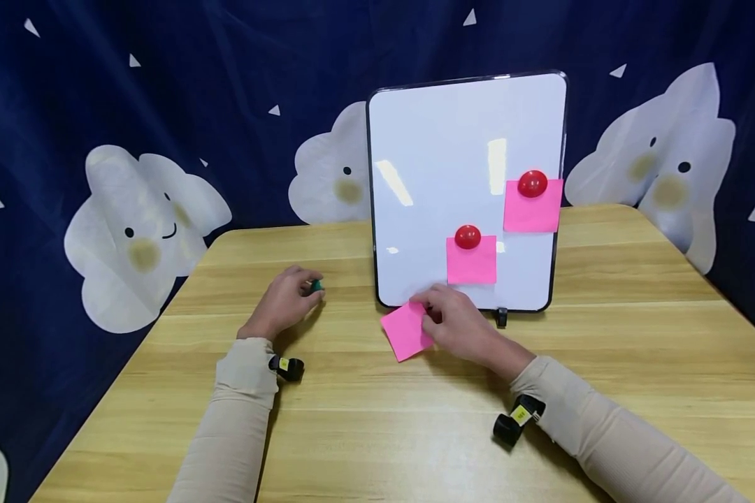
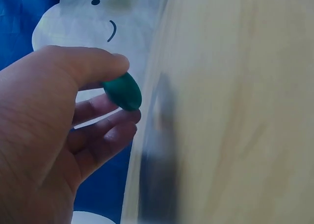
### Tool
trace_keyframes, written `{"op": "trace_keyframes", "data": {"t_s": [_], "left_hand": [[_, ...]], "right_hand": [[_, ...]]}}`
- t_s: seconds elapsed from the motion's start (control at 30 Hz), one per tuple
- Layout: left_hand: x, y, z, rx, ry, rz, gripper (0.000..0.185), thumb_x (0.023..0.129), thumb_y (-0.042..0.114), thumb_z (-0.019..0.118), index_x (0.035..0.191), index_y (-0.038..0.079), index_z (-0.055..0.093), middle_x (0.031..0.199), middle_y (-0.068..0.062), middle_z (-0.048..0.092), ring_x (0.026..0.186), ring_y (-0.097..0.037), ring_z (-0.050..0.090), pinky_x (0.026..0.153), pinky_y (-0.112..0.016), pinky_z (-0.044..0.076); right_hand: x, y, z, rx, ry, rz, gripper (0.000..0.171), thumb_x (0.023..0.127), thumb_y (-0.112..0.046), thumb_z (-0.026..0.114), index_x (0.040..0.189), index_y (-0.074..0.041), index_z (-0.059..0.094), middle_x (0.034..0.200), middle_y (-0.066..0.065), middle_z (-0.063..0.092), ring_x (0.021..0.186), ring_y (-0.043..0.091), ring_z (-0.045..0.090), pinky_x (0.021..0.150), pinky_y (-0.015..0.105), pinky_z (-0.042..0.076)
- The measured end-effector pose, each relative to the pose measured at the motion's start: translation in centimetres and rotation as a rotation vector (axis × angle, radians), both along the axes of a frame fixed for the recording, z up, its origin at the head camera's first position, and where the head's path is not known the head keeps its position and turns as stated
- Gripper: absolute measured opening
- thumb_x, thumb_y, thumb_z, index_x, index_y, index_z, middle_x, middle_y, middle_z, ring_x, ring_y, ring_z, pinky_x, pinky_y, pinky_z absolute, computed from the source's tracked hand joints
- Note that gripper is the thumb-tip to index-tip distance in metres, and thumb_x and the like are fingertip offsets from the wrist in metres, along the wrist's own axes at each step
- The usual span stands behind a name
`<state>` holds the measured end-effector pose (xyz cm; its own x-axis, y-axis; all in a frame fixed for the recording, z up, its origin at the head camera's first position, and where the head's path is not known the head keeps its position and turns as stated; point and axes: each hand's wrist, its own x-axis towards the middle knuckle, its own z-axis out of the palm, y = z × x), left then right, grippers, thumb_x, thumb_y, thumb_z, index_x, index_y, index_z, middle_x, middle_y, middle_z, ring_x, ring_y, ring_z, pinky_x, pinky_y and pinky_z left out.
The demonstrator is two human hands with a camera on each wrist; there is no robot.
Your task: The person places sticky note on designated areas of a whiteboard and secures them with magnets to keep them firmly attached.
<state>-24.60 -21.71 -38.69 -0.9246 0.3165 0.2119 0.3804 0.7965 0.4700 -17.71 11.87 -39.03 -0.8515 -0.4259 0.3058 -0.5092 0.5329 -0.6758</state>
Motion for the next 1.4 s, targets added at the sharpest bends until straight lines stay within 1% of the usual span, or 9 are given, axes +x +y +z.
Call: {"op": "trace_keyframes", "data": {"t_s": [0.17, 0.33, 0.43, 0.53, 0.77, 0.87, 1.07, 1.23, 1.4], "left_hand": [[0.0, 0.1, -0.1, 0.012, 0.045, -0.020, 0.035, 0.094, 0.019, 0.071, 0.126, 0.004, 0.068, 0.112, -0.007, 0.062, 0.095, -0.023, 0.069, 0.084, -0.041, 0.056], [0.2, 0.2, 0.0, 0.035, 0.078, -0.017, 0.035, 0.095, 0.020, 0.070, 0.127, 0.005, 0.068, 0.115, -0.007, 0.061, 0.092, -0.023, 0.070, 0.083, -0.042, 0.057], [0.2, 0.2, 0.0, 0.044, 0.082, -0.016, 0.036, 0.095, 0.019, 0.070, 0.128, 0.004, 0.067, 0.117, -0.008, 0.061, 0.093, -0.024, 0.071, 0.084, -0.042, 0.056], [0.2, 0.3, 0.1, 0.047, 0.078, -0.016, 0.036, 0.096, 0.020, 0.069, 0.129, 0.004, 0.067, 0.117, -0.008, 0.060, 0.093, -0.023, 0.070, 0.084, -0.042, 0.056], [0.2, 0.3, 0.1, 0.050, 0.076, -0.020, 0.036, 0.096, 0.022, 0.069, 0.128, 0.006, 0.067, 0.118, -0.006, 0.061, 0.094, -0.021, 0.069, 0.086, -0.042, 0.055], [0.2, 0.4, 0.1, 0.076, 0.067, -0.029, 0.036, 0.095, 0.021, 0.070, 0.128, 0.006, 0.068, 0.120, -0.006, 0.061, 0.096, -0.021, 0.069, 0.087, -0.042, 0.055], [0.2, 0.8, 0.2, 0.156, 0.032, -0.052, 0.036, 0.094, 0.017, 0.072, 0.127, 0.004, 0.067, 0.121, -0.008, 0.059, 0.099, -0.023, 0.068, 0.086, -0.038, 0.057], [0.2, 1.1, 0.3, 0.212, -0.005, -0.074, 0.036, 0.093, 0.013, 0.072, 0.127, 0.003, 0.067, 0.121, -0.010, 0.059, 0.100, -0.025, 0.067, 0.086, -0.038, 0.057], [0.1, 1.3, 0.5, 0.243, -0.047, -0.059, 0.036, 0.094, 0.017, 0.072, 0.129, 0.009, 0.067, 0.125, -0.008, 0.061, 0.104, -0.025, 0.068, 0.088, -0.040, 0.056]], "right_hand": [[0.0, -0.1, -0.2, -0.006, 0.026, 0.008, 0.034, 0.088, 0.002, 0.066, 0.122, -0.002, 0.068, 0.103, 0.003, 0.062, 0.085, 0.016, 0.055, 0.073, 0.032, 0.052], [0.1, -0.2, -0.1, -0.012, 0.059, -0.001, 0.035, 0.087, 0.003, 0.066, 0.121, -0.003, 0.070, 0.098, 0.002, 0.060, 0.081, 0.016, 0.052, 0.068, 0.031, 0.049], [0.2, -0.1, -0.1, -0.020, 0.067, -0.003, 0.032, 0.086, 0.005, 0.066, 0.116, -0.005, 0.073, 0.095, 0.001, 0.060, 0.080, 0.016, 0.051, 0.065, 0.029, 0.047], [0.1, -0.1, -0.1, -0.035, 0.063, 0.003, 0.029, 0.086, 0.007, 0.066, 0.111, -0.006, 0.075, 0.096, 0.001, 0.061, 0.080, 0.016, 0.051, 0.064, 0.028, 0.047], [0.0, 0.0, 0.0, -0.060, 0.082, 0.012, 0.024, 0.087, 0.007, 0.066, 0.107, -0.003, 0.076, 0.101, 0.003, 0.065, 0.082, 0.017, 0.053, 0.067, 0.028, 0.049], [0.1, 0.0, 0.0, -0.068, 0.078, 0.023, 0.025, 0.088, 0.006, 0.067, 0.109, -0.003, 0.075, 0.102, 0.004, 0.064, 0.081, 0.017, 0.052, 0.066, 0.027, 0.048], [0.1, 0.1, -0.1, -0.071, 0.052, 0.049, 0.029, 0.088, 0.004, 0.068, 0.116, -0.002, 0.073, 0.104, 0.003, 0.062, 0.081, 0.016, 0.052, 0.065, 0.026, 0.048], [-0.1, 0.2, -0.1, -0.080, 0.079, 0.036, 0.031, 0.087, 0.004, 0.070, 0.116, -0.004, 0.073, 0.098, 0.001, 0.061, 0.079, 0.016, 0.053, 0.066, 0.027, 0.049], [-0.1, 0.4, 0.2, -0.095, 0.098, 0.016, 0.032, 0.085, 0.006, 0.072, 0.116, -0.004, 0.072, 0.095, 0.001, 0.063, 0.080, 0.016, 0.057, 0.068, 0.028, 0.053]]}}
